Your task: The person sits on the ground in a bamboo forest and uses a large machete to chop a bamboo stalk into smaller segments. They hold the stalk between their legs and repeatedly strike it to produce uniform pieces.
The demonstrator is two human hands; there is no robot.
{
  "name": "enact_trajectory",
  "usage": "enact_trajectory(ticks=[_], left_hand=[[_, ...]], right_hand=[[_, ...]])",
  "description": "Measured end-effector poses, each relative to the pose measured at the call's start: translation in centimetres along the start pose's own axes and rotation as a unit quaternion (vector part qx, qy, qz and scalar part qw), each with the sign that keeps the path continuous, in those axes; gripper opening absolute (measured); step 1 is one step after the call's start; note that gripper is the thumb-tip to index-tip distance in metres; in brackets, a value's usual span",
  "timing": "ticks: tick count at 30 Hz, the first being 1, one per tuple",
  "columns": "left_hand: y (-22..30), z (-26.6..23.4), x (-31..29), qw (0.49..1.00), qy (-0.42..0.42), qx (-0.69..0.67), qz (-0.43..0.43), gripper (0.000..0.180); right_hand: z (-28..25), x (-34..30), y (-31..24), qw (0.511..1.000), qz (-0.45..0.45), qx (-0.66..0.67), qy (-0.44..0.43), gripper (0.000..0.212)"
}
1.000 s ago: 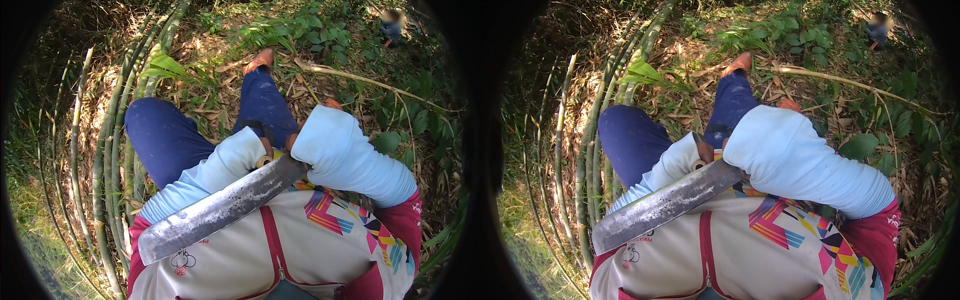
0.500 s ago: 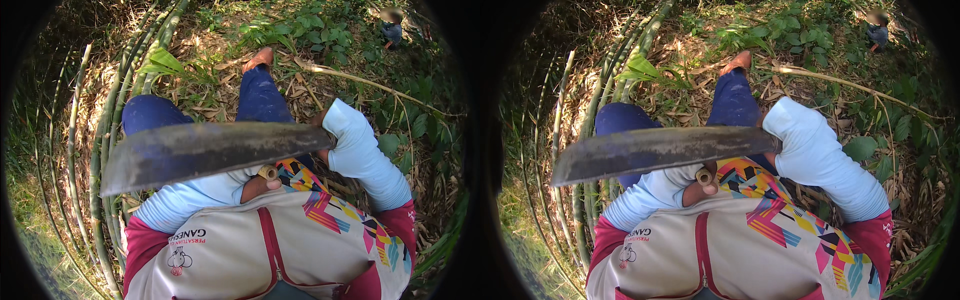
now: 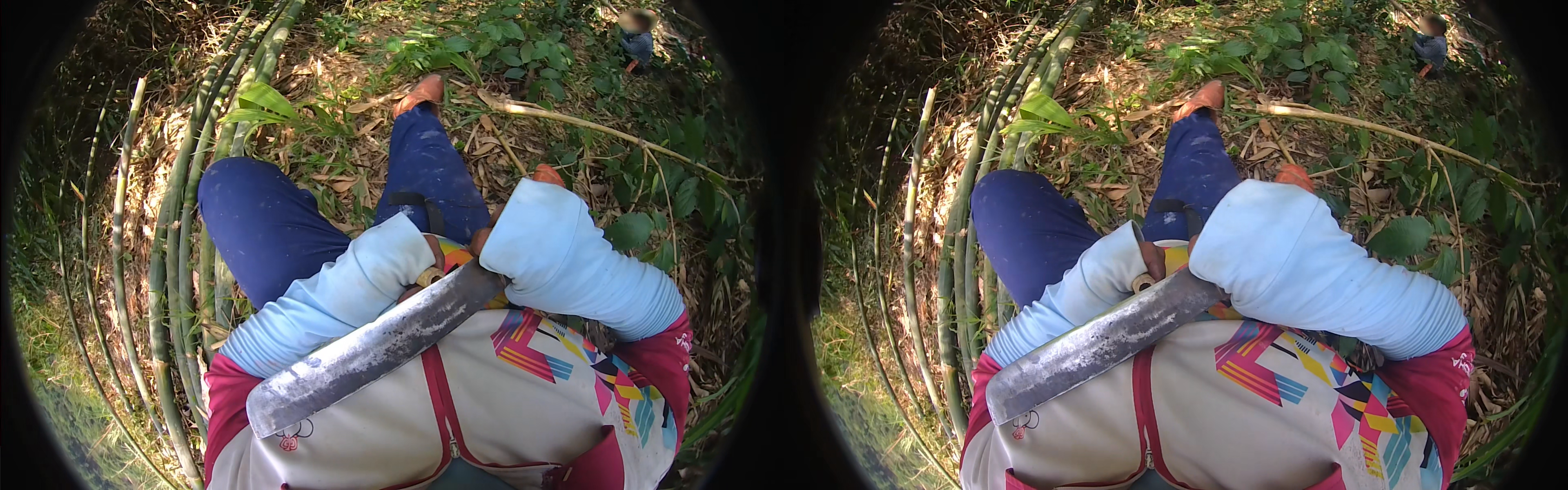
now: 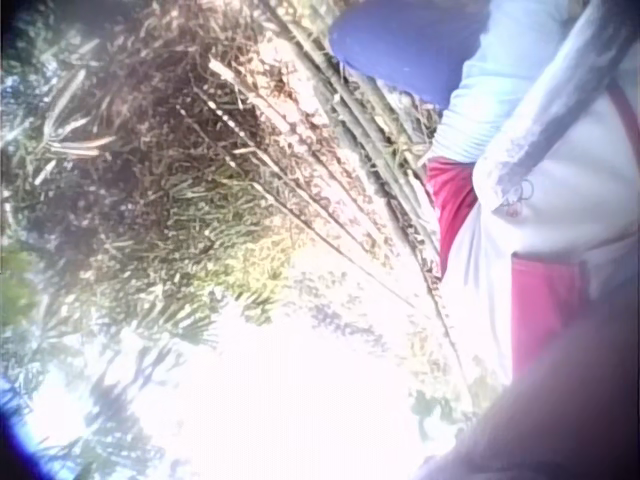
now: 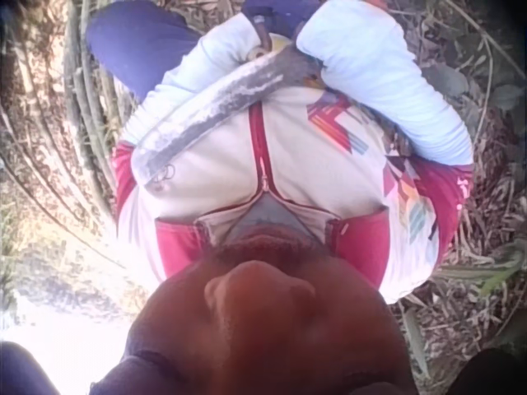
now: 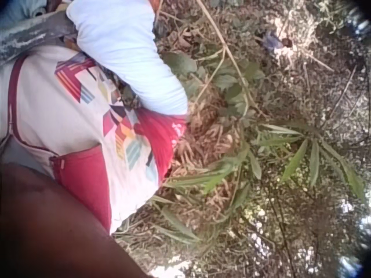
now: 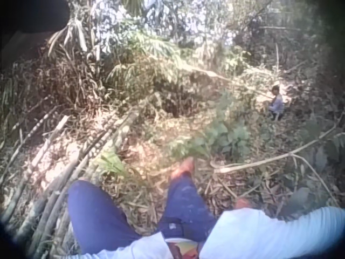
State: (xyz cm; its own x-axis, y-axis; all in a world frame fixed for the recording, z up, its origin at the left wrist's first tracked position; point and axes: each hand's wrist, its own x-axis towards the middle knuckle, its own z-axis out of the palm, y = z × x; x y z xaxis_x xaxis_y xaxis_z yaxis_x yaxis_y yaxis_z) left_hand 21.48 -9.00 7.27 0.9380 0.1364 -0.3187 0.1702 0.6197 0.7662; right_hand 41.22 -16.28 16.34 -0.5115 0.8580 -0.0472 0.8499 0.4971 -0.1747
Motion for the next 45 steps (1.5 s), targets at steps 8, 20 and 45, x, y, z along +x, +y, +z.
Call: enact_trajectory(ticks=[8,20,45], left_hand=[[-2.4,-1.4,0.8,0.998,-0.034,0.030,-0.036,0.033],[0.8,-0.3,-0.3,0.985,-0.022,0.162,0.062,0.027],[0.7,-1.6,-2.7,0.913,0.154,0.289,0.243,0.023]], right_hand=[[0.0,0.3,-0.2,0.999,0.038,-0.006,-0.011,0.010],[1.4,0.3,1.7,0.997,0.078,0.010,0.007,0.012],[3.8,-0.2,3.9,0.908,0.292,0.261,0.151,0.018]])
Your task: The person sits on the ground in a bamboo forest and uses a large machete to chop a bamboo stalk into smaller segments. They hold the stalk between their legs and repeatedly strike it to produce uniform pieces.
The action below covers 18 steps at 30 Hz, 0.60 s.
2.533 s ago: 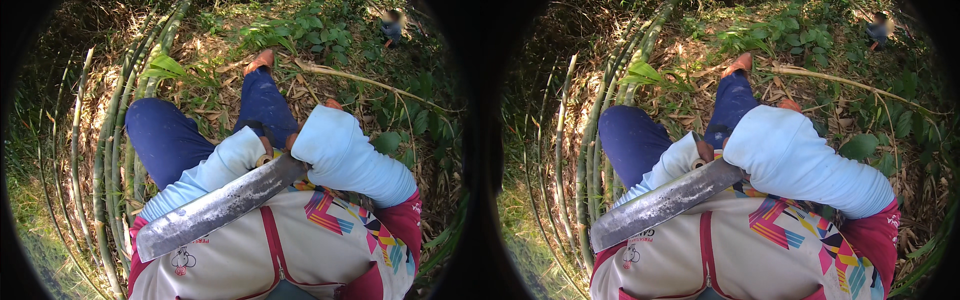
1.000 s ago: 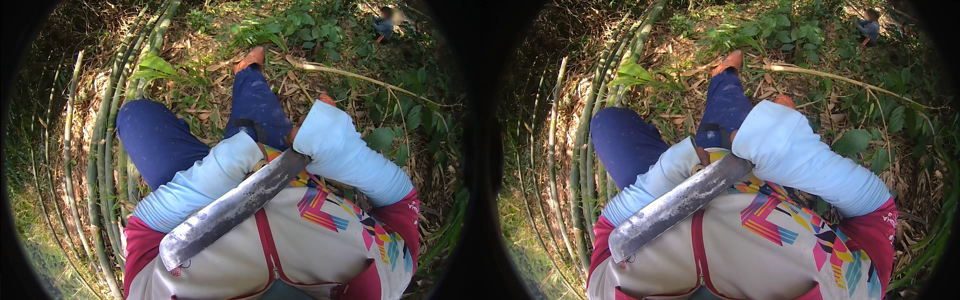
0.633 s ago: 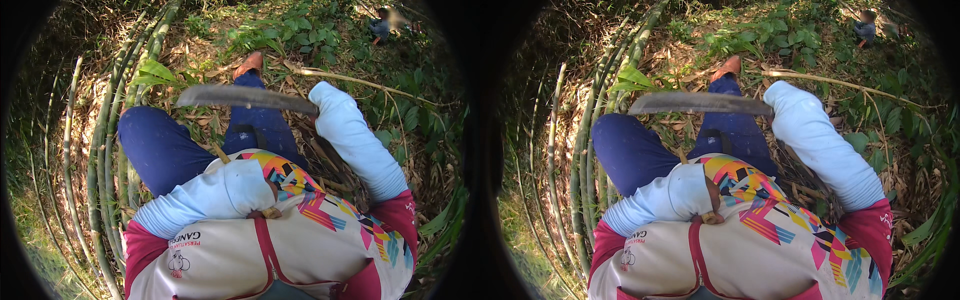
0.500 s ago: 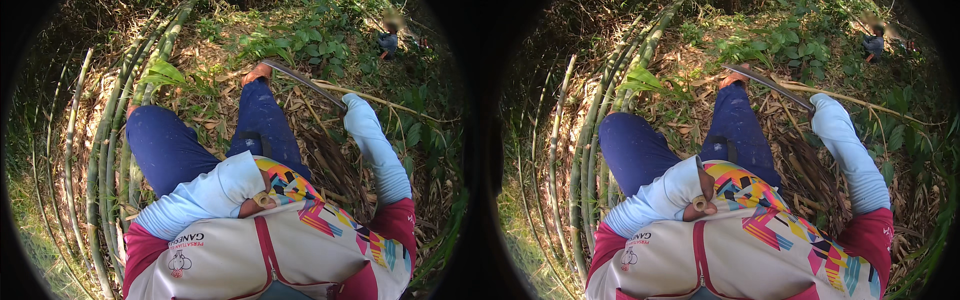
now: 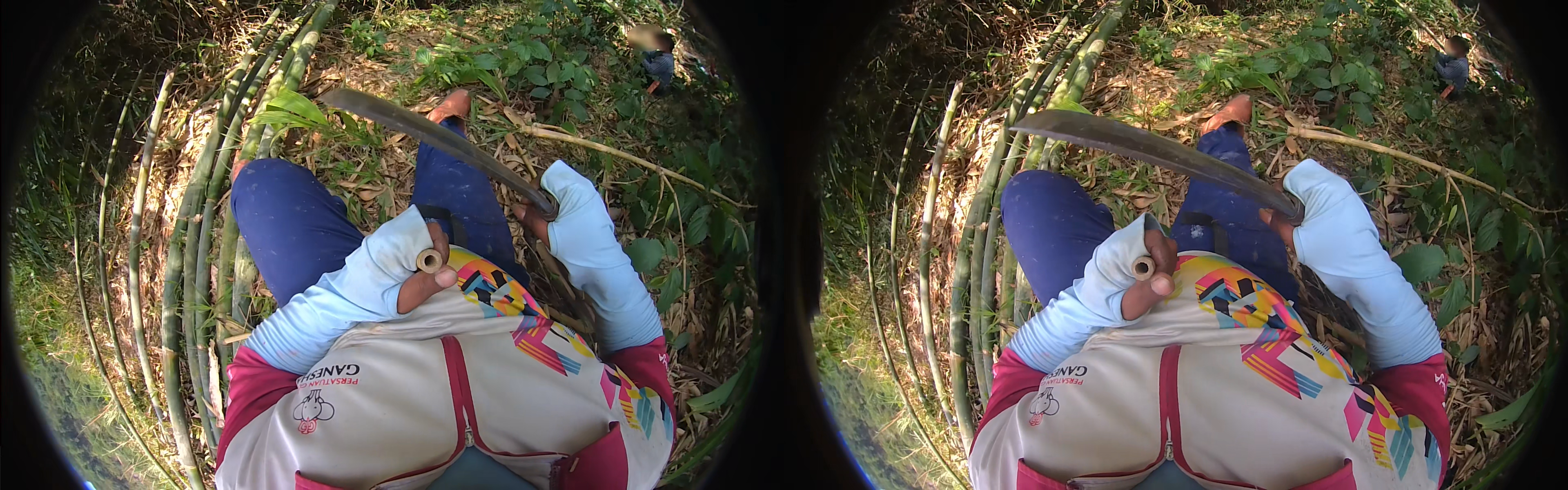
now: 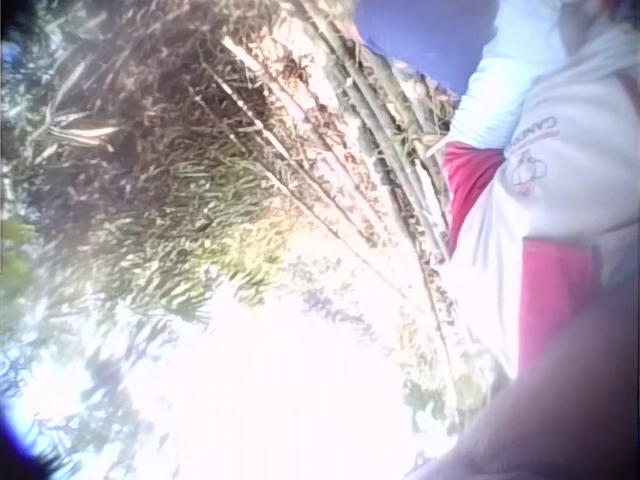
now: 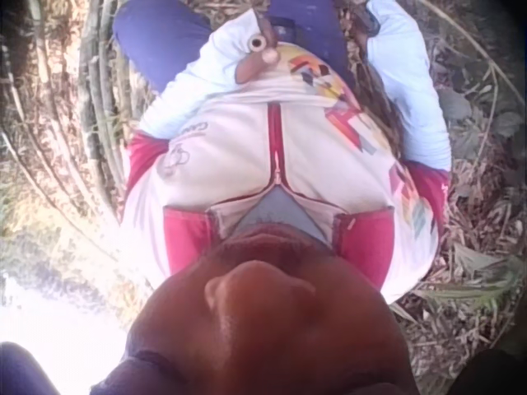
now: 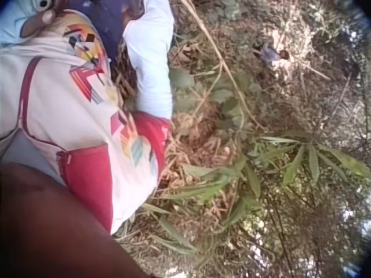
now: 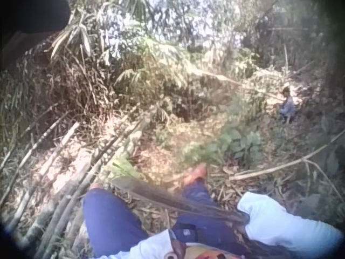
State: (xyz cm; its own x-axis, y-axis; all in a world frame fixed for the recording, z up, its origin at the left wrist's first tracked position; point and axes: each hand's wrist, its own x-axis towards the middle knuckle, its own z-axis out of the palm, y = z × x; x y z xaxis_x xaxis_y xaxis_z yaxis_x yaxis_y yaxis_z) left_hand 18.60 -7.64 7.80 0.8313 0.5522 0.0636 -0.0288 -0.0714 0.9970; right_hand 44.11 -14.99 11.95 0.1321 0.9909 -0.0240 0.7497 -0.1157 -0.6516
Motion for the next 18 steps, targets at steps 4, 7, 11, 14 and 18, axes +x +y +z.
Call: enact_trajectory(ticks=[4,7,11,14,18], left_hand=[[-0.9,1.0,0.1,0.990,0.073,0.086,0.087,0.023],[-0.9,0.9,0.4,0.992,0.054,0.083,0.081,0.022],[-0.7,0.8,0.1,0.995,0.048,0.071,0.056,0.021],[-1.0,0.8,0.1,0.993,0.055,0.079,0.060,0.021],[-1.3,1.1,0.3,0.989,0.074,0.105,0.078,0.020]], right_hand=[[-1.4,0.1,-2.8,0.974,-0.184,-0.120,-0.060,0.022],[-1.3,-0.3,-3.9,0.945,-0.266,-0.182,-0.056,0.027],[-1.8,0.1,-5.7,0.923,-0.303,-0.223,-0.085,0.020],[-1.4,-0.2,-5.5,0.929,-0.296,-0.209,-0.080,0.019],[-0.9,-0.6,-5.6,0.939,-0.267,-0.202,-0.084,0.017]])
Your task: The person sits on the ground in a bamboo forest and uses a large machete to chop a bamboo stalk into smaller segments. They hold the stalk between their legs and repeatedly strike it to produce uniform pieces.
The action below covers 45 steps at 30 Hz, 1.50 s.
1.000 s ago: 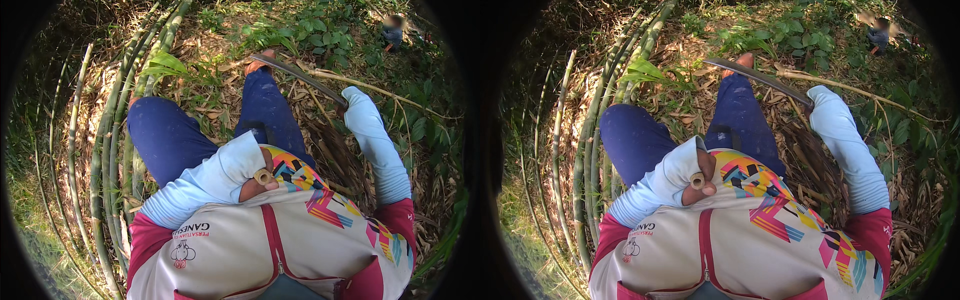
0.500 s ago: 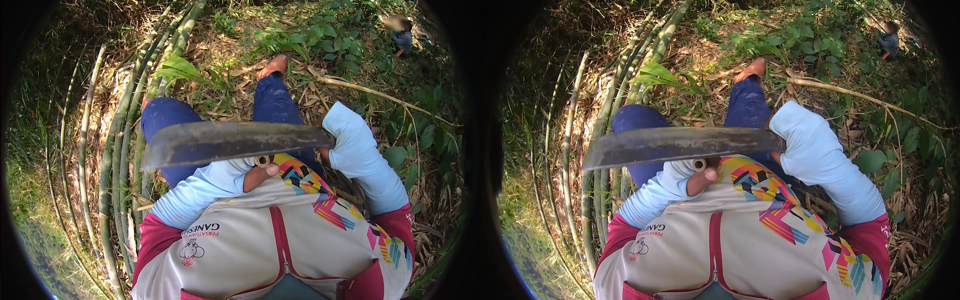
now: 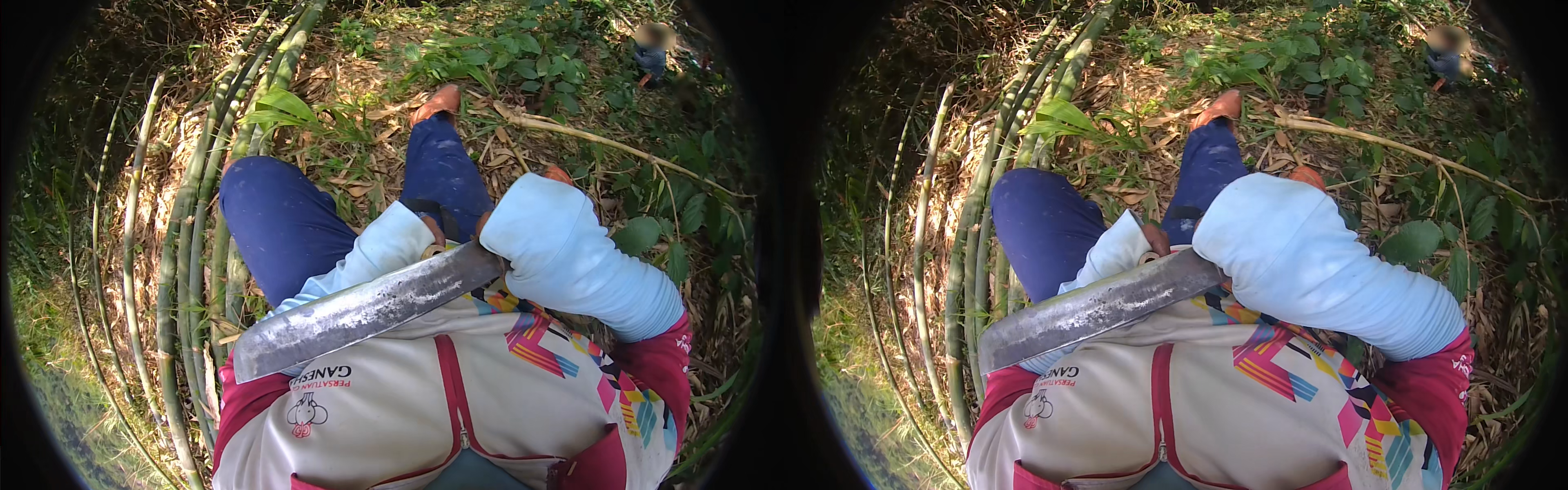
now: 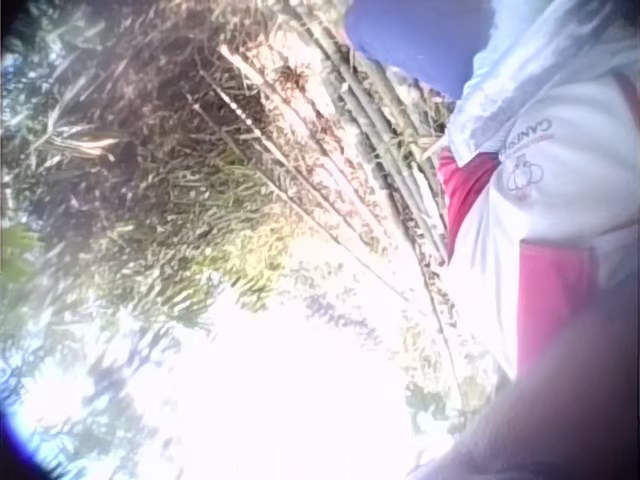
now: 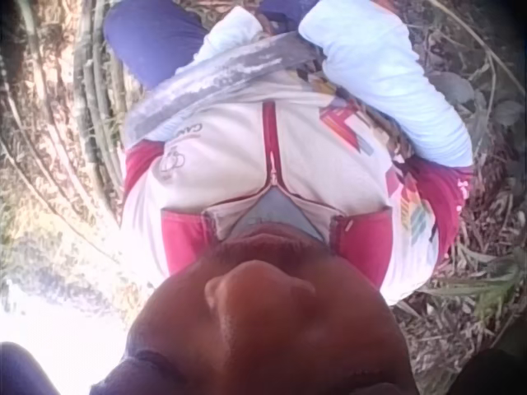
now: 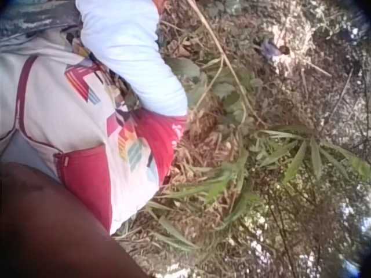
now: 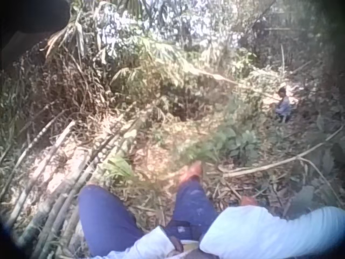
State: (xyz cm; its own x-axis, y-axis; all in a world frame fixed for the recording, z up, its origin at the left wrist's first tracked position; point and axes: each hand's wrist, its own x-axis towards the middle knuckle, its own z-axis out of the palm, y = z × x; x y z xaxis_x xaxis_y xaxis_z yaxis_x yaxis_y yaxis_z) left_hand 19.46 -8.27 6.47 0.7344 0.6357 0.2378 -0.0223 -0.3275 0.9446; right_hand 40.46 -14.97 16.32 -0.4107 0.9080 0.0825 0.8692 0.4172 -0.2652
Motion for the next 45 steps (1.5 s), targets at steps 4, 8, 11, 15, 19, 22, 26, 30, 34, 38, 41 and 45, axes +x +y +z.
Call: enact_trajectory(ticks=[4,8,11,15,19,22,26,30,34,38,41,45], left_hand=[[-0.5,0.5,0.1,0.999,0.024,0.031,0.016,0.019],[-1.0,0.7,0.1,0.996,0.056,0.072,0.023,0.018],[0.2,-0.2,-0.3,0.992,0.045,0.110,0.043,0.018],[3.5,-1.9,-0.5,0.987,-0.040,0.083,0.134,0.023],[1.7,-1.2,-0.5,0.991,0.107,-0.040,0.067,0.022],[0.7,-1.5,-0.2,0.984,0.124,-0.124,0.038,0.023],[1.4,-2.5,0.3,0.956,0.150,-0.253,-0.008,0.030],[0.8,-3.9,0.4,0.937,0.182,-0.297,-0.006,0.046],[2.5,-6.0,1.3,0.917,0.282,-0.281,0.013,0.052],[3.7,-8.0,1.5,0.888,0.349,-0.300,0.000,0.048],[3.4,-9.2,1.2,0.884,0.383,-0.267,0.014,0.053],[3.4,-10.4,0.9,0.872,0.418,-0.256,0.017,0.052]], right_hand=[[0.2,0.0,0.0,0.999,0.031,0.013,-0.036,0.018],[-0.1,0.8,0.7,0.995,0.064,-0.013,-0.072,0.020],[1.4,-0.3,3.2,0.991,0.130,-0.005,0.014,0.017],[1.8,-2.7,11.7,0.866,0.493,0.028,0.084,0.014],[4.1,-6.1,14.0,0.840,0.533,0.076,0.064,0.016],[4.8,-4.3,10.8,0.816,0.519,0.229,0.111,0.004],[10.8,-5.9,12.4,0.835,0.478,0.247,0.112,0.016],[13.5,-5.5,12.0,0.868,0.426,0.249,0.060,0.020],[15.9,-5.2,11.3,0.831,0.428,0.350,0.062,0.022],[17.2,-5.3,11.8,0.876,0.394,0.277,0.018,0.023],[15.6,-2.9,10.3,0.885,0.392,0.253,-0.010,0.023],[16.8,-3.0,10.6,0.885,0.380,0.267,-0.004,0.024]])
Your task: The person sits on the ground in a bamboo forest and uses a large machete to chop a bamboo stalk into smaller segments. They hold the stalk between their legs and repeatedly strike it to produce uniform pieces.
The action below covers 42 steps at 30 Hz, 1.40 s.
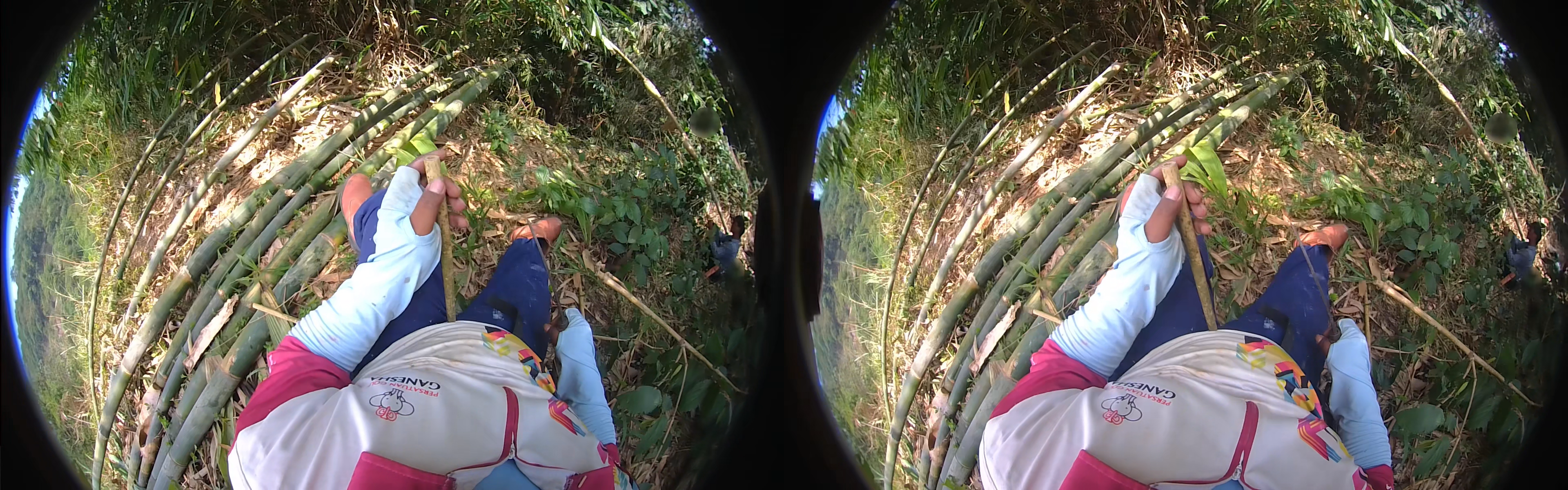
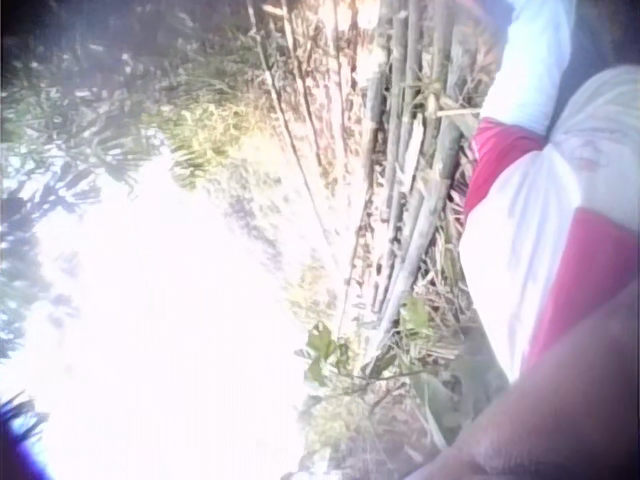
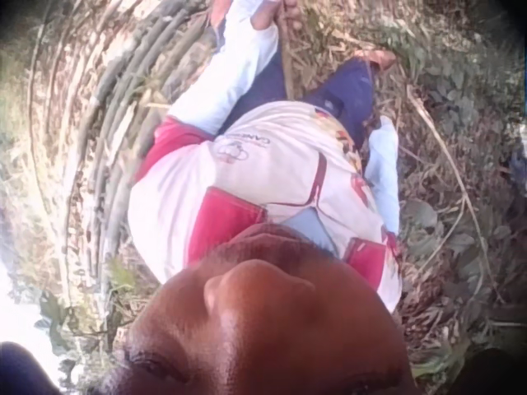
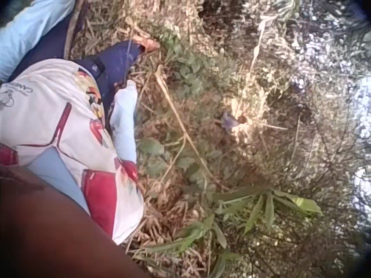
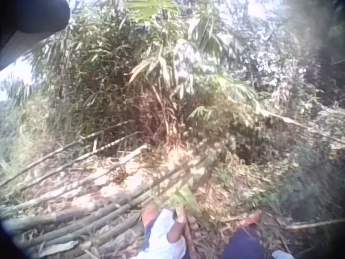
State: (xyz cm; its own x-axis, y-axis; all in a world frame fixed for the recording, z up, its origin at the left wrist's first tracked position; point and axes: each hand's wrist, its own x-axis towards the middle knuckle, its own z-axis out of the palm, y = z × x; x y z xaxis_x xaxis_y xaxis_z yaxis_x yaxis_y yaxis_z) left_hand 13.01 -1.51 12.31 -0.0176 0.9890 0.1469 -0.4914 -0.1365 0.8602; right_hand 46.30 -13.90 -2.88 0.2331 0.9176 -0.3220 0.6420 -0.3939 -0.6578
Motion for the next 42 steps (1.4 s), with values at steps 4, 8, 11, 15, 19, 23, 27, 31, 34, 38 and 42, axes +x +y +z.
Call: enact_trajectory(ticks=[4,8,11,15,19,23,27,31,34,38,42], left_hand=[[0.2,-1.5,0.3,1.000,0.026,0.002,0.017,0.062],[1.6,-3.7,1.2,0.997,0.072,0.024,0.032,0.048],[2.8,-6.7,3.0,0.988,0.125,0.012,0.088,0.046],[3.7,-12.9,4.8,0.971,0.211,0.034,0.105,0.047],[4.5,-17.7,3.7,0.953,0.274,0.040,0.123,0.050],[7.5,-22.4,0.7,0.952,0.274,0.082,0.108,0.037],[11.0,-24.6,-5.2,0.939,0.324,0.067,0.092,0.029],[6.8,-24.1,-12.1,0.916,0.399,0.007,0.037,0.031],[2.5,-20.3,-16.7,0.904,0.421,-0.009,-0.070,0.029],[2.4,-23.8,-17.7,0.881,0.470,-0.002,-0.059,0.027],[5.9,-34.1,-18.5,0.722,0.437,0.521,-0.126,0.032]], right_hand=[[0.7,0.4,0.3,1.000,-0.001,-0.010,0.002,0.025],[1.3,0.7,0.4,1.000,-0.019,-0.018,-0.003,0.024],[1.5,0.7,0.8,1.000,-0.017,-0.008,-0.017,0.023],[2.1,0.9,0.4,0.999,-0.017,0.016,-0.030,0.024],[2.3,1.1,-0.3,0.999,-0.019,0.016,-0.048,0.022],[2.1,0.9,-0.8,0.997,-0.057,0.014,-0.055,0.020],[2.2,1.0,-0.5,0.994,-0.051,0.075,-0.064,0.018],[2.7,2.0,-1.0,0.986,-0.040,0.131,-0.096,0.018],[3.5,3.0,-2.8,0.979,-0.014,0.168,-0.117,0.018],[3.7,6.9,-1.4,0.985,-0.068,0.122,-0.105,0.019],[3.3,8.2,-3.5,0.990,-0.087,0.065,-0.093,0.018]])
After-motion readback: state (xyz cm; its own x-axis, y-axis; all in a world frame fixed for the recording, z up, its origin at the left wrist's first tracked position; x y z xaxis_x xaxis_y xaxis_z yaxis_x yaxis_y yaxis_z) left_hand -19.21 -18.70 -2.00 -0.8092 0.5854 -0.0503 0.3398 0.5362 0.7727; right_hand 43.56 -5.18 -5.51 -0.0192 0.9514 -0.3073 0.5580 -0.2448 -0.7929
